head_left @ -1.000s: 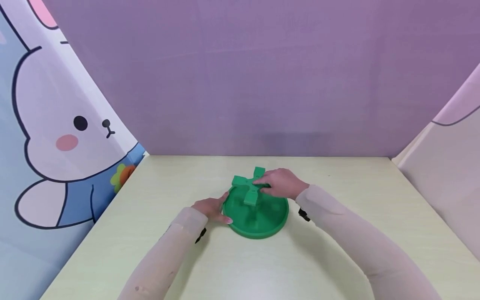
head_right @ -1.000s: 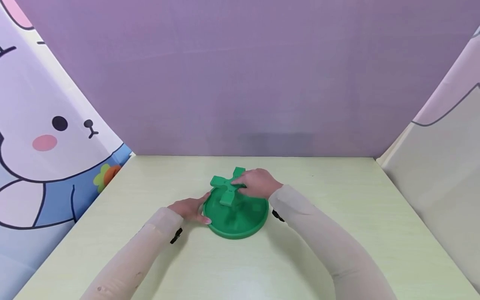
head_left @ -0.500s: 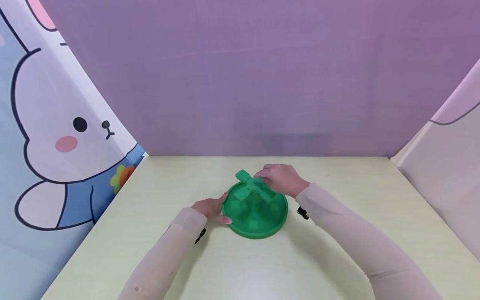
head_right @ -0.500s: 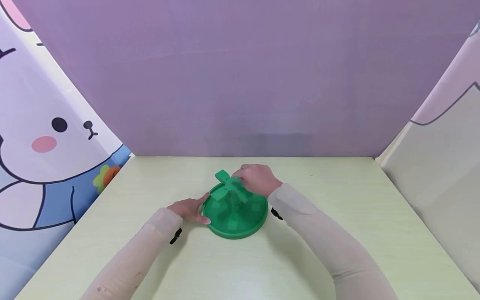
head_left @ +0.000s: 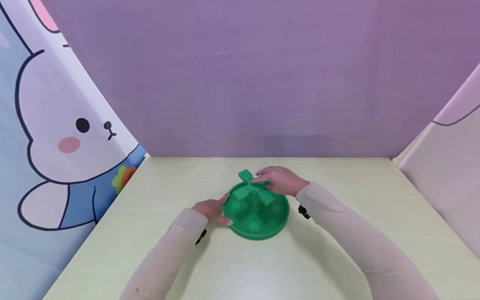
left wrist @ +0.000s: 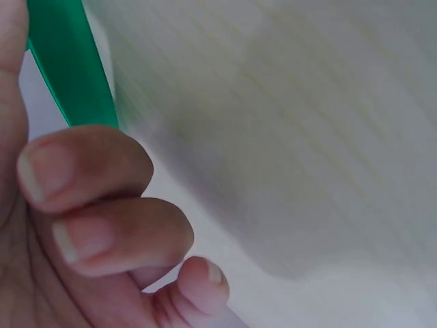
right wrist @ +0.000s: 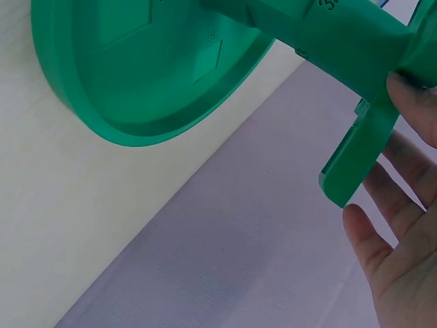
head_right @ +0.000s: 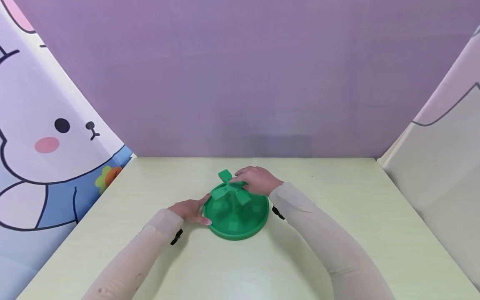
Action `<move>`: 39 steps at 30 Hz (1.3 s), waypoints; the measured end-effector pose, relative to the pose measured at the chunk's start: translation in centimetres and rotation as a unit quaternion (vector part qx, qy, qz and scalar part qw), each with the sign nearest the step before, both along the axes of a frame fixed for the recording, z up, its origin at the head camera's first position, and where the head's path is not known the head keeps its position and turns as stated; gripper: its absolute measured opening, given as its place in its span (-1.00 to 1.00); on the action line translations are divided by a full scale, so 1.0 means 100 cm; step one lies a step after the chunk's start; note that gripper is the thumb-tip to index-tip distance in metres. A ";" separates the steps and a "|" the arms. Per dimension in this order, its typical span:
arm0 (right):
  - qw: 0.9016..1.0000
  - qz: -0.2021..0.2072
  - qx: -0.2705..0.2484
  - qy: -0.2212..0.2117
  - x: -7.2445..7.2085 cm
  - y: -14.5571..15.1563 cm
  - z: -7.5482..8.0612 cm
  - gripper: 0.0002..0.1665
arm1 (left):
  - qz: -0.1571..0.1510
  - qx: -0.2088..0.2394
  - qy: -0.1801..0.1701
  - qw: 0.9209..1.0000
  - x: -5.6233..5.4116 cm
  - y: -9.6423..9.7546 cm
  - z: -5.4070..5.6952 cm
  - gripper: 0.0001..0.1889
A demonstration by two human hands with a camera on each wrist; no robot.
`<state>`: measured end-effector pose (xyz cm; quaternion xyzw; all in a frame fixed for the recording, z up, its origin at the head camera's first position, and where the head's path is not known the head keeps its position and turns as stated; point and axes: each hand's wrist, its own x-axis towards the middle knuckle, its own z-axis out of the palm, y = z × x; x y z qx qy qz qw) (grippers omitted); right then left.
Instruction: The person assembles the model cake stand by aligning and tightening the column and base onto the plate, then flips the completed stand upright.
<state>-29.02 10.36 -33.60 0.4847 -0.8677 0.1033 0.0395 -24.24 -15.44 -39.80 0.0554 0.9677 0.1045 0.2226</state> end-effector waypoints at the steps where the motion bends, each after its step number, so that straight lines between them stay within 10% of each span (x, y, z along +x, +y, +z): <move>1: 1.000 0.002 0.002 0.001 0.000 0.000 -0.001 -0.57 | -0.001 0.000 -0.001 1.000 0.000 0.000 0.000 0.06; 28: 0.996 -0.070 0.053 -0.034 0.008 -0.006 0.000 -0.57 | -0.005 -0.004 -0.004 1.000 -0.004 -0.001 -0.003 0.08; 39: 0.998 -0.038 -0.048 0.011 0.004 0.003 0.010 -0.66 | 0.000 0.010 -0.008 1.000 -0.002 0.002 0.002 0.07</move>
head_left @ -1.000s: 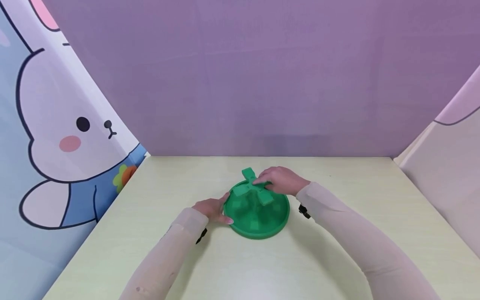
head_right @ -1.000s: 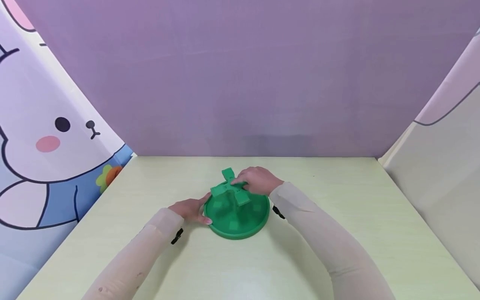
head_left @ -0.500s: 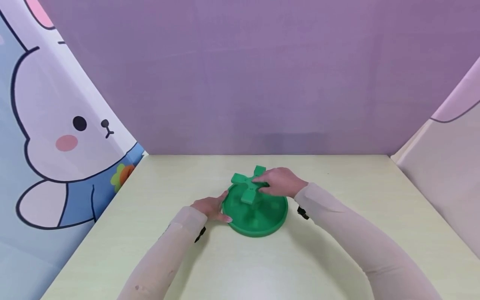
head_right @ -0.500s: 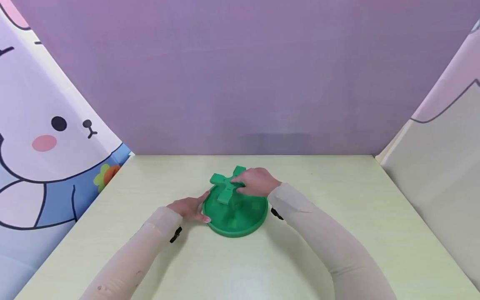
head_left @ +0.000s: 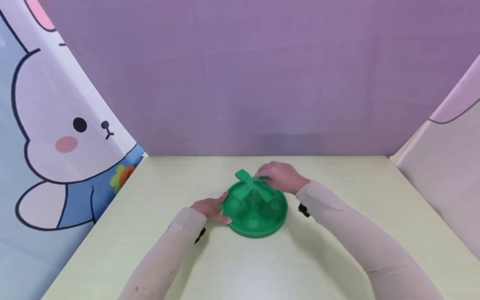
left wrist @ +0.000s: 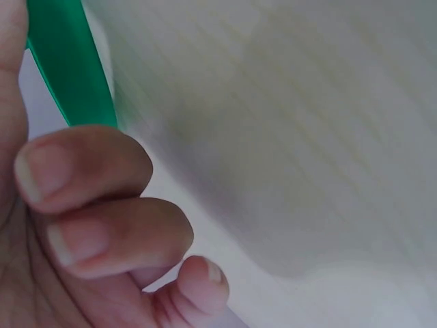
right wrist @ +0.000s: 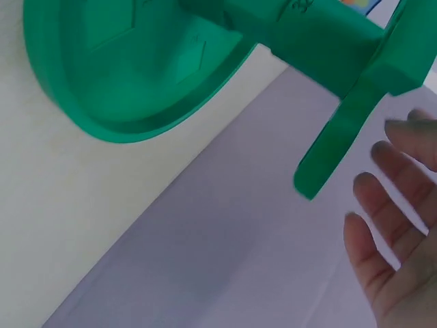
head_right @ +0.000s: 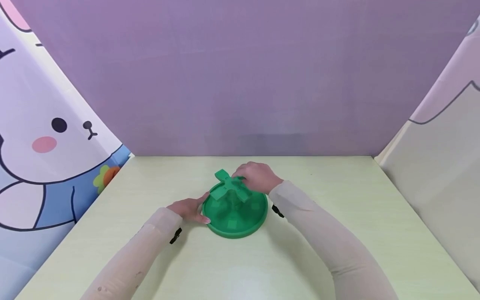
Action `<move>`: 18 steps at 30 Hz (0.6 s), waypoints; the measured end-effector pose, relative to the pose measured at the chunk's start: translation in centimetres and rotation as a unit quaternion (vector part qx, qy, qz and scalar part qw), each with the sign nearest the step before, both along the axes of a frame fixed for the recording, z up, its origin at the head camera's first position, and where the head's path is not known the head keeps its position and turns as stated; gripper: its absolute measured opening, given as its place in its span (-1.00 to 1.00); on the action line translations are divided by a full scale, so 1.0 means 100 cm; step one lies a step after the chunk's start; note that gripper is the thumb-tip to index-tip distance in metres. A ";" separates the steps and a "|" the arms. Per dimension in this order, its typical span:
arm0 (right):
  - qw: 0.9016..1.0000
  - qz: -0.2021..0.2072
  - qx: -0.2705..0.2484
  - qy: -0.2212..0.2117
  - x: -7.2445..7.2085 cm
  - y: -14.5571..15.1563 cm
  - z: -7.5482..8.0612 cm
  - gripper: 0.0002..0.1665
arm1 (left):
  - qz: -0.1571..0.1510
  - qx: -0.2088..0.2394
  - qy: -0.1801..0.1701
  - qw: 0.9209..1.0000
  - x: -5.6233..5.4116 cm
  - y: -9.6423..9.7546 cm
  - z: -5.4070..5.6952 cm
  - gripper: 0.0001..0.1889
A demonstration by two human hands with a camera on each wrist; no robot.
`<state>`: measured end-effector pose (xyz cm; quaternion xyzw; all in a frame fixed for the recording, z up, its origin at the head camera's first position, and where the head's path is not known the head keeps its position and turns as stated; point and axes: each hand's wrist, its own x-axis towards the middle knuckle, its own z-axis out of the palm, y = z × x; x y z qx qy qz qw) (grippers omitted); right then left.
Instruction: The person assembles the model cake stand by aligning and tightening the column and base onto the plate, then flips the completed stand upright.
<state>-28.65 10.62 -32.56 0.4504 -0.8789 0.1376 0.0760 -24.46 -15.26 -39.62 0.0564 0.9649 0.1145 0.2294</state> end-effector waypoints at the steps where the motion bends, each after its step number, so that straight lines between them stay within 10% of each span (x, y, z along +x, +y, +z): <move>1: 1.000 0.008 0.002 -0.002 -0.001 0.001 -0.001 -0.64 | 0.000 -0.001 0.000 1.000 0.000 0.000 0.000 0.06; 18: 0.996 0.050 0.075 -0.011 -0.016 -0.001 -0.009 -0.57 | 0.005 -0.007 0.003 1.000 0.000 0.001 0.000 0.06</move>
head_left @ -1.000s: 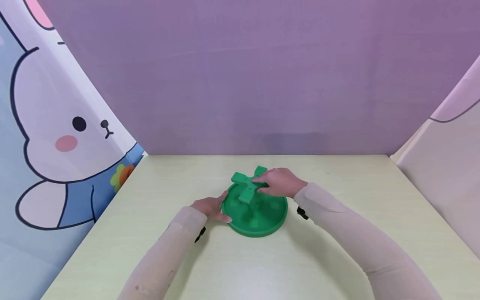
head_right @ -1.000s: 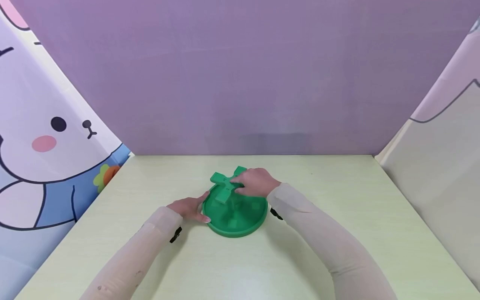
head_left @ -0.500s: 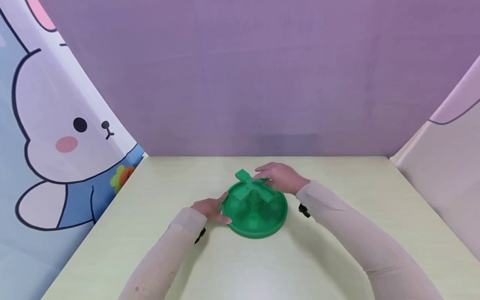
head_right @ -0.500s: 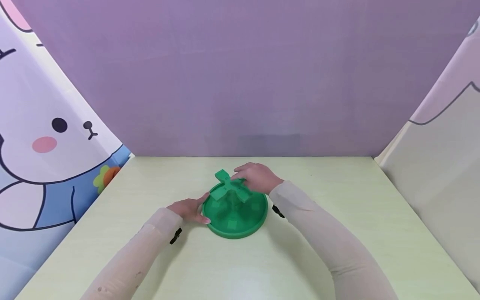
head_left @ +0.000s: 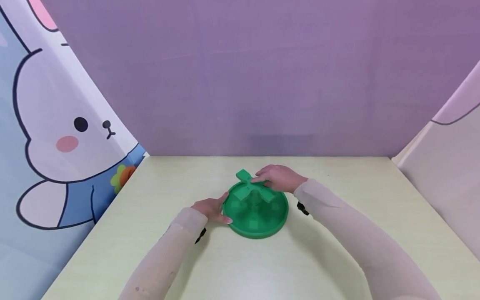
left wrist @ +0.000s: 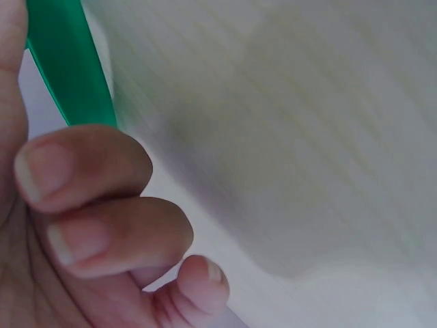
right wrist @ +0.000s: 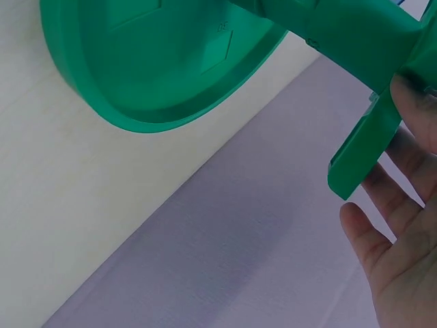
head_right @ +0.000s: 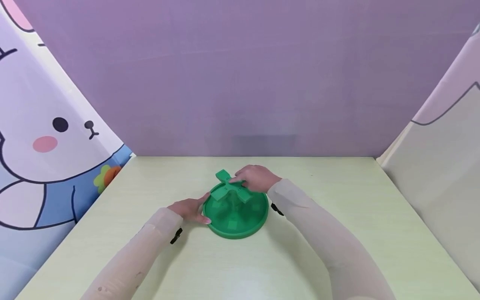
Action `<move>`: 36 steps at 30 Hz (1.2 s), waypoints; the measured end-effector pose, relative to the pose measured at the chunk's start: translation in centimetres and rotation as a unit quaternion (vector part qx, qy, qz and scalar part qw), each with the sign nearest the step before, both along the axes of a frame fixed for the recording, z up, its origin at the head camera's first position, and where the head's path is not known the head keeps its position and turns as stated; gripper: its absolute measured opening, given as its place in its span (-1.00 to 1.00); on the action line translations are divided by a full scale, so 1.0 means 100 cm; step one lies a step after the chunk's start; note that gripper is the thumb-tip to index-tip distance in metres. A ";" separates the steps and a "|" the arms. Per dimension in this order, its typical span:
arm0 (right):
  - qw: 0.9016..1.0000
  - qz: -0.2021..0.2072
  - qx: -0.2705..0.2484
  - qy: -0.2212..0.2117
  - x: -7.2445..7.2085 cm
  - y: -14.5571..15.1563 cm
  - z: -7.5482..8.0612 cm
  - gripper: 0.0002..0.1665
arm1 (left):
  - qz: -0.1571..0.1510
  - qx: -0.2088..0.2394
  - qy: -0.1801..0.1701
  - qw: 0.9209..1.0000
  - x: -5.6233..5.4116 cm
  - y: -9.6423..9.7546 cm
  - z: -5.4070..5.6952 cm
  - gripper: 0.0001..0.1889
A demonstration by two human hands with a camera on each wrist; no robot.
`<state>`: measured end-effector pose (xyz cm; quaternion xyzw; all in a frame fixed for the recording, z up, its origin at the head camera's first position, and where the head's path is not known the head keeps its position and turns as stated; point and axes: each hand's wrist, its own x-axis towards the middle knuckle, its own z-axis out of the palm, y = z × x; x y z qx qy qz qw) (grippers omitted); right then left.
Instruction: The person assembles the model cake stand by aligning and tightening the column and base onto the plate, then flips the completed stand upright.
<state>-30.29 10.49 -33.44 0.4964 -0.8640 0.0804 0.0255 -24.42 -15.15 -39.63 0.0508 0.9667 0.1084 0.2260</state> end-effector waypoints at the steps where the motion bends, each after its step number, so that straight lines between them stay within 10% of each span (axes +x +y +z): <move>1: 1.000 0.000 0.001 0.001 0.000 0.000 0.000 -0.57 | -0.001 0.000 0.001 1.000 0.000 0.000 0.000 0.06; 26: 0.999 -0.021 0.008 0.024 -0.012 0.004 -0.002 -0.54 | -0.004 0.001 -0.001 1.000 -0.006 -0.004 -0.006 0.07; 36: 0.991 -0.016 0.007 0.130 -0.013 0.004 -0.010 -0.68 | -0.004 -0.001 0.008 1.000 -0.007 -0.004 -0.011 0.08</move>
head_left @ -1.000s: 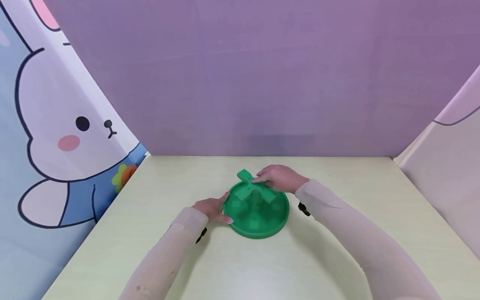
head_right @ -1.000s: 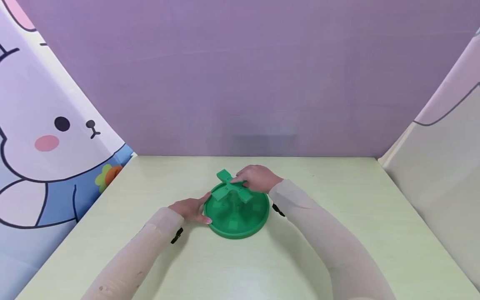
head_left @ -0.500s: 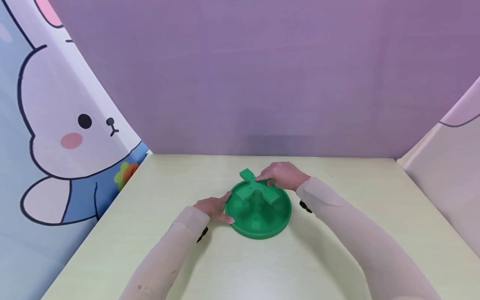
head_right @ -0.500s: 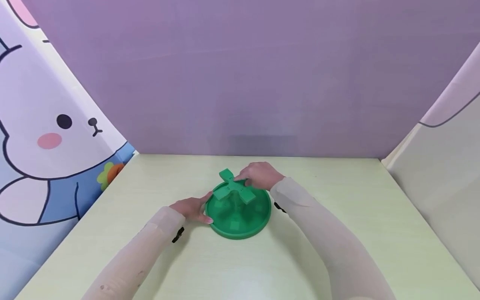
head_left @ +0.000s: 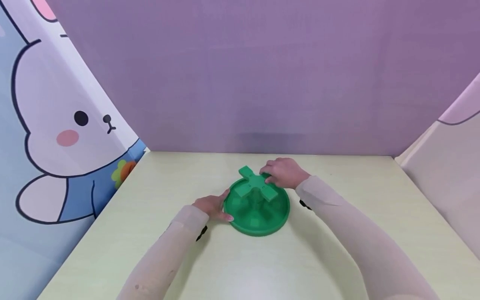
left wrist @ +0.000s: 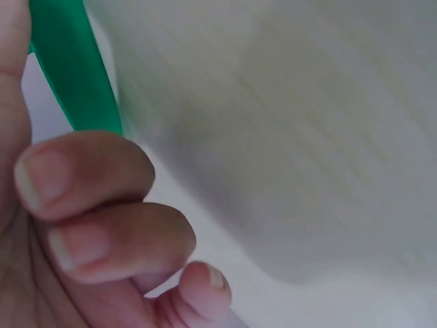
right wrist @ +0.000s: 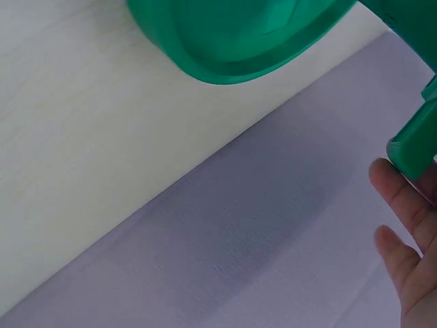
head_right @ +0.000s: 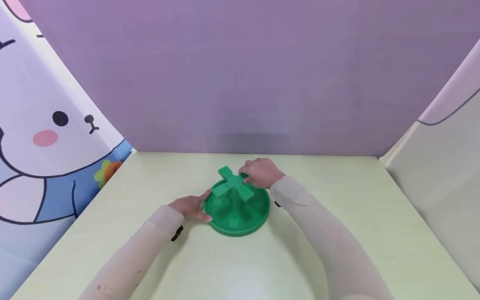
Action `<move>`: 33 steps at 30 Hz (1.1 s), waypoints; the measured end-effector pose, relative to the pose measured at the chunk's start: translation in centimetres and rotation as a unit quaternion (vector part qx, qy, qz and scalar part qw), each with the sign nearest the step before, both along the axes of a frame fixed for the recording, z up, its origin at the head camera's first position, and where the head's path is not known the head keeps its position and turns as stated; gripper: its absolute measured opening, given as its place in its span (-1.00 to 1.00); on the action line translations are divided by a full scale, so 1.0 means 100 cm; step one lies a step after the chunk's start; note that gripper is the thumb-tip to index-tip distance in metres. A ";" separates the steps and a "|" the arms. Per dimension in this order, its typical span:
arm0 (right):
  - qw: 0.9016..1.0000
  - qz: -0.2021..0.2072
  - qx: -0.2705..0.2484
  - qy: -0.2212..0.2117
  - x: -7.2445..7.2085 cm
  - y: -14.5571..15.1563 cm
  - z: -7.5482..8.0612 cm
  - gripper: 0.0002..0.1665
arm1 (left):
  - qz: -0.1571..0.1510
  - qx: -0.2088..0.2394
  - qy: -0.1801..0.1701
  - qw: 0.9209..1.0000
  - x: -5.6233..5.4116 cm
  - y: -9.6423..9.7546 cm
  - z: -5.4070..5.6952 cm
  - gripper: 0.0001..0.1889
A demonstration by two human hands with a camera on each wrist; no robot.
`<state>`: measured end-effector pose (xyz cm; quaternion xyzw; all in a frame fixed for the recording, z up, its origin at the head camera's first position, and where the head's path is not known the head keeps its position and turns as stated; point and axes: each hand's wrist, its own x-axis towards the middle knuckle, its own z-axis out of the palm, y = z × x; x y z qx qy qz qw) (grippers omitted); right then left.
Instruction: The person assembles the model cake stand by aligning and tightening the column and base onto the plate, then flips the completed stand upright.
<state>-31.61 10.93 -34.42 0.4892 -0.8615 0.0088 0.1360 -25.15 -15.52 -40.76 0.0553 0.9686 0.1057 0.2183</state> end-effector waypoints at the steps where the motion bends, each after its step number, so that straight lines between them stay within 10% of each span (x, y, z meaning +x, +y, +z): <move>1: 1.000 -0.005 -0.002 0.005 0.001 0.001 0.000 -0.68 | 0.000 -0.002 0.001 1.000 0.000 0.001 0.001 0.08; 11: 0.990 -0.084 -0.025 -0.109 0.004 0.009 0.003 -0.45 | -0.026 -0.014 -0.018 0.999 -0.003 0.005 0.014 0.05; 15: 0.974 -0.135 -0.045 -0.175 0.003 0.020 0.007 -0.31 | -0.012 0.079 -0.068 0.994 -0.006 -0.001 0.014 0.00; 20: 0.944 -0.183 -0.089 -0.259 -0.001 0.038 0.008 -0.31 | 0.069 0.220 -0.121 0.966 -0.011 -0.011 0.016 -0.12; 33: 0.851 -0.248 -0.141 -0.440 -0.010 0.060 -0.029 -0.34 | 0.125 0.256 -0.092 0.954 -0.019 -0.019 0.014 -0.21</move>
